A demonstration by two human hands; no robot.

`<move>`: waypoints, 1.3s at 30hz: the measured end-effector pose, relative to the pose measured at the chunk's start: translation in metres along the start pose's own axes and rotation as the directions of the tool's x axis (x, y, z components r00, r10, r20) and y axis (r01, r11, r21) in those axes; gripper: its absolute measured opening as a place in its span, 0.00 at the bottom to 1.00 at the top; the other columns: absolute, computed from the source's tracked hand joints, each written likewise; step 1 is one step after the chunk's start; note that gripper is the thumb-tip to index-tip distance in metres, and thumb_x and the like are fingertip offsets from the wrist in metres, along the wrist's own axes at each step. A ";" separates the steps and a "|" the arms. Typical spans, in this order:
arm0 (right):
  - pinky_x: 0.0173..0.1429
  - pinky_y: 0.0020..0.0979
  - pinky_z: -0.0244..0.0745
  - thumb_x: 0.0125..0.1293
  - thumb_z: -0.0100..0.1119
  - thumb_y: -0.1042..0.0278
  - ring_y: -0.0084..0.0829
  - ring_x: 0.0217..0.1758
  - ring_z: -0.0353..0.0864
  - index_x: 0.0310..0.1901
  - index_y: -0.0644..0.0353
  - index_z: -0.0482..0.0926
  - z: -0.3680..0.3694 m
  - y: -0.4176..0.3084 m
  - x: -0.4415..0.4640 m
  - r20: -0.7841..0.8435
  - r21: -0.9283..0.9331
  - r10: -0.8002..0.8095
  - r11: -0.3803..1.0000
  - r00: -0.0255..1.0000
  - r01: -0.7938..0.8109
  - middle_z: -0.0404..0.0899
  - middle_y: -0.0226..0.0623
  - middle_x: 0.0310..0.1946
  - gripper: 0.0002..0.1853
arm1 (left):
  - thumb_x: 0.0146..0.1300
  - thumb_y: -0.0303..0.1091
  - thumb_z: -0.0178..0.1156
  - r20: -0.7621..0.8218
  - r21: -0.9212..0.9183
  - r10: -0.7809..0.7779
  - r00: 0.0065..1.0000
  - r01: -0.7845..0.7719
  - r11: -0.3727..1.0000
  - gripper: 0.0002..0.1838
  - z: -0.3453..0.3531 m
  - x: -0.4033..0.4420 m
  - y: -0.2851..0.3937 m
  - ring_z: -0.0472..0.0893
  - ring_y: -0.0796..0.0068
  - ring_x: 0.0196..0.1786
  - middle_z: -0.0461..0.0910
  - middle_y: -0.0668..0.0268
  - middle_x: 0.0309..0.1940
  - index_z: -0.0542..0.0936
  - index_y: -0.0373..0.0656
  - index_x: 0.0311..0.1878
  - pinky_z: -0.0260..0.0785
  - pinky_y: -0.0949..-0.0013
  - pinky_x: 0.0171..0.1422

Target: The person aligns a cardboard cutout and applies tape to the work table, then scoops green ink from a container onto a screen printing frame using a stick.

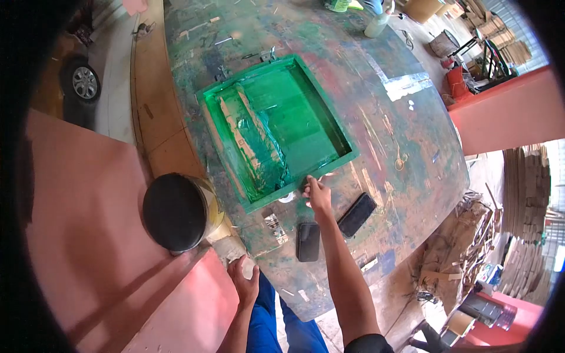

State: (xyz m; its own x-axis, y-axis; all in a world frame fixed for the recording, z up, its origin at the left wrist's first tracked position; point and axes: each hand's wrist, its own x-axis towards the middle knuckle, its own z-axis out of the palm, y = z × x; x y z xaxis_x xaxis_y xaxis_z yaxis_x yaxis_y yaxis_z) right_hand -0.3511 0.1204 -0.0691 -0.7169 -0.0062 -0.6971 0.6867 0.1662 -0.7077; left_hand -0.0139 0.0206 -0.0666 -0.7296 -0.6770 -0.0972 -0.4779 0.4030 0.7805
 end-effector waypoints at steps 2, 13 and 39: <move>0.25 0.24 0.68 0.69 0.64 0.42 0.17 0.27 0.78 0.39 0.60 0.83 -0.005 -0.002 -0.005 0.001 -0.034 0.008 0.999 1.000 -0.008 0.76 0.22 0.25 0.23 | 0.60 0.30 0.69 0.016 -0.003 -0.012 1.000 0.012 1.000 0.28 -0.001 0.005 -0.002 0.71 0.48 0.60 0.76 0.52 0.55 0.75 0.39 0.63 0.59 0.49 0.68; 0.30 0.26 0.70 0.74 0.59 0.53 0.19 0.26 0.75 0.37 0.60 0.84 -0.057 0.096 -0.174 0.111 -0.132 -0.290 0.944 0.951 0.303 0.78 0.27 0.23 0.17 | 0.59 0.27 0.69 0.158 -0.085 -0.009 0.987 0.023 0.996 0.23 -0.070 -0.022 0.084 0.77 0.56 0.48 0.77 0.55 0.46 0.78 0.40 0.59 0.71 0.57 0.54; 0.37 0.25 0.76 0.72 0.63 0.58 0.21 0.33 0.83 0.48 0.63 0.84 -0.069 0.045 -0.351 0.099 -0.075 -0.155 0.984 0.983 0.163 0.85 0.31 0.32 0.15 | 0.52 0.26 0.68 0.304 0.001 -0.398 0.866 0.417 0.909 0.18 -0.232 0.139 -0.058 0.85 0.68 0.28 0.86 0.57 0.31 0.84 0.39 0.48 0.79 0.64 0.34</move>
State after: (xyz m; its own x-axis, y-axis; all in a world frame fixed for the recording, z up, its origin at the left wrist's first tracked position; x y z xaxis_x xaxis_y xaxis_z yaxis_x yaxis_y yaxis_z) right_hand -0.0771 0.1981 0.1520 -0.7991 -0.1296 -0.5870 0.5500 0.2366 -0.8009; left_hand 0.0260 -0.2396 0.0179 -0.5901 -0.5592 -0.5824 -0.7392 0.0841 0.6682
